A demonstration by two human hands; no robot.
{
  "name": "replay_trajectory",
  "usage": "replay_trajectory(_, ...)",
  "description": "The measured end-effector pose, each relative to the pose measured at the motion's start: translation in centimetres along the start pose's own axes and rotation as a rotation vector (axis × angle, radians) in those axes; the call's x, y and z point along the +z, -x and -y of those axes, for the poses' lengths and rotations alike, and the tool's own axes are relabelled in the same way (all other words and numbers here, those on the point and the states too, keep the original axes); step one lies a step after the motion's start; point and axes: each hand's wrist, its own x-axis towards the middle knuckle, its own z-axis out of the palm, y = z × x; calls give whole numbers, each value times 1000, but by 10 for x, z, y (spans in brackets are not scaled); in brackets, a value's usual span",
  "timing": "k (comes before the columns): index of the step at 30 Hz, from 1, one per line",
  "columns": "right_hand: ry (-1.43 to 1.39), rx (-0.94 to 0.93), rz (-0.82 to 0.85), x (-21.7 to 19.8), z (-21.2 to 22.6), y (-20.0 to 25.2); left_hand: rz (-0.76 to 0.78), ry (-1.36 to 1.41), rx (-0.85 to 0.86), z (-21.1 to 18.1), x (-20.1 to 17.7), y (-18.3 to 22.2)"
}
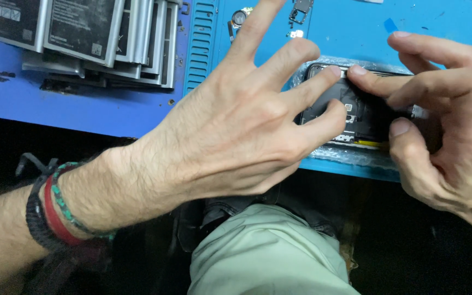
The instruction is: The person uses a metal spudger to pry and lift a black internal component from the back of a disassembled smartphone. They carefully maneuver the tool under the part to detach it from the phone's chassis.
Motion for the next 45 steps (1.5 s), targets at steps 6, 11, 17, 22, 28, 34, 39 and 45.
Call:
replay_trajectory(6,-90,65,-63,9,-4,11,87,109,-147,-23,-13,-1)
replay_trajectory(11,1,111,-72,0,8,3,159,-71,-112,-24,-12,-6)
replay_trajectory(17,154,-2,0,-19,-4,12,189,-222,-36,-24,-8,-2)
replay_trajectory(22,395,-209,106,-25,-17,19,118,-114,-59,-16,-4,0)
replay_trajectory(28,467,-245,72,-18,-11,17,63,72,-79,-8,-1,-1)
replay_trajectory(34,360,-160,80,-13,-13,19,97,31,-89,-10,0,0)
replay_trajectory(39,387,-155,96,-13,-17,19,95,0,-84,-9,-1,-2)
replay_trajectory(45,360,-185,34,-8,-10,22,96,-32,-70,-9,-2,-5)
